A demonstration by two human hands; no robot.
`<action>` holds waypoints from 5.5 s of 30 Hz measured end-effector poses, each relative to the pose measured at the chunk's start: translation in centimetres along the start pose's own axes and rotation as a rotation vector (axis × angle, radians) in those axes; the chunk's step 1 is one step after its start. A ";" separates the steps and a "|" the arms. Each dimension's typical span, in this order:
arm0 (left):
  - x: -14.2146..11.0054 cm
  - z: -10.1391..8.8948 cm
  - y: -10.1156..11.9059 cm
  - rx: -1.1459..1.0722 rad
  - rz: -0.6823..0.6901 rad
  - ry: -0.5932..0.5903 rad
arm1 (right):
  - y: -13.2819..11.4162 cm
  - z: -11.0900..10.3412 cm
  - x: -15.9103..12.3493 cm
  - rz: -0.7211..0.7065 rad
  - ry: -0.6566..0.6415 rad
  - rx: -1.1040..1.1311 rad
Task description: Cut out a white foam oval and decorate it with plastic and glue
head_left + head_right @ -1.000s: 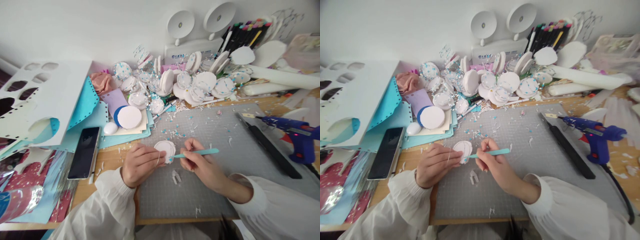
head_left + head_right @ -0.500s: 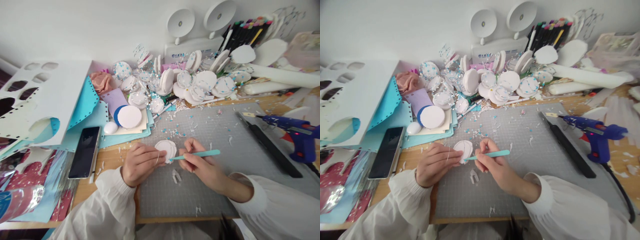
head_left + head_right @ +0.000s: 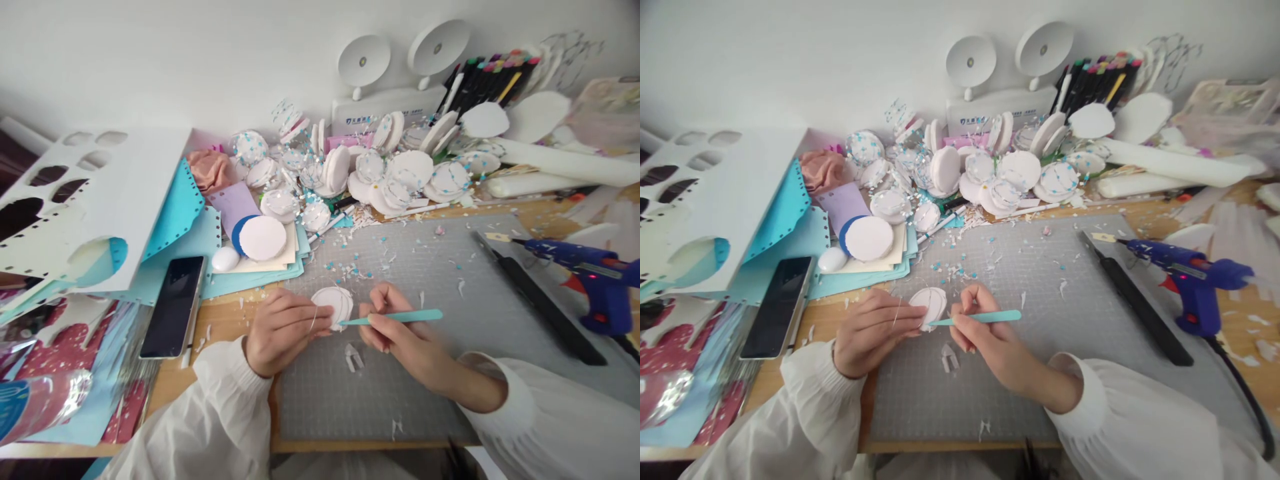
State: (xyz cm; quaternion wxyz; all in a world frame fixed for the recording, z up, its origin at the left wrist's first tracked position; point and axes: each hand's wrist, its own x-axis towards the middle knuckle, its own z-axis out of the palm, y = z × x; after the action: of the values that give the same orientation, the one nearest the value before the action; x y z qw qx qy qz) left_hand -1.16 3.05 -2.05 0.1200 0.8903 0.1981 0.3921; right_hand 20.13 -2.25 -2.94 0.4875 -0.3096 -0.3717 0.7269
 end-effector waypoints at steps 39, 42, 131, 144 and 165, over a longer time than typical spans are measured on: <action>-0.8 -0.9 -0.4 0.206 -0.149 -0.140 | -2.7 -4.2 2.7 -0.439 0.395 -0.943; -1.1 -0.8 -0.2 0.225 -0.165 -0.148 | -2.5 -4.3 2.6 -0.452 0.404 -0.965; -0.4 2.0 3.7 -0.966 -0.992 -0.053 | -3.2 0.4 -1.1 -0.324 0.250 -0.498; -0.4 2.0 3.6 -0.984 -1.007 -0.054 | -3.0 0.0 -1.1 -0.264 0.248 -0.483; -0.1 2.1 4.6 -1.249 -0.985 -0.203 | -3.3 1.5 -1.9 -1.106 -0.282 -1.422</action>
State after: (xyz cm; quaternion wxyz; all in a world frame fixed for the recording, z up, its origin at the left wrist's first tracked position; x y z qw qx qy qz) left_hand 1.52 -1.25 -1.82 0.7727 0.5004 0.3003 0.2498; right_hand 21.14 -3.57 0.81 0.4110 -0.2231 -0.8837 0.0199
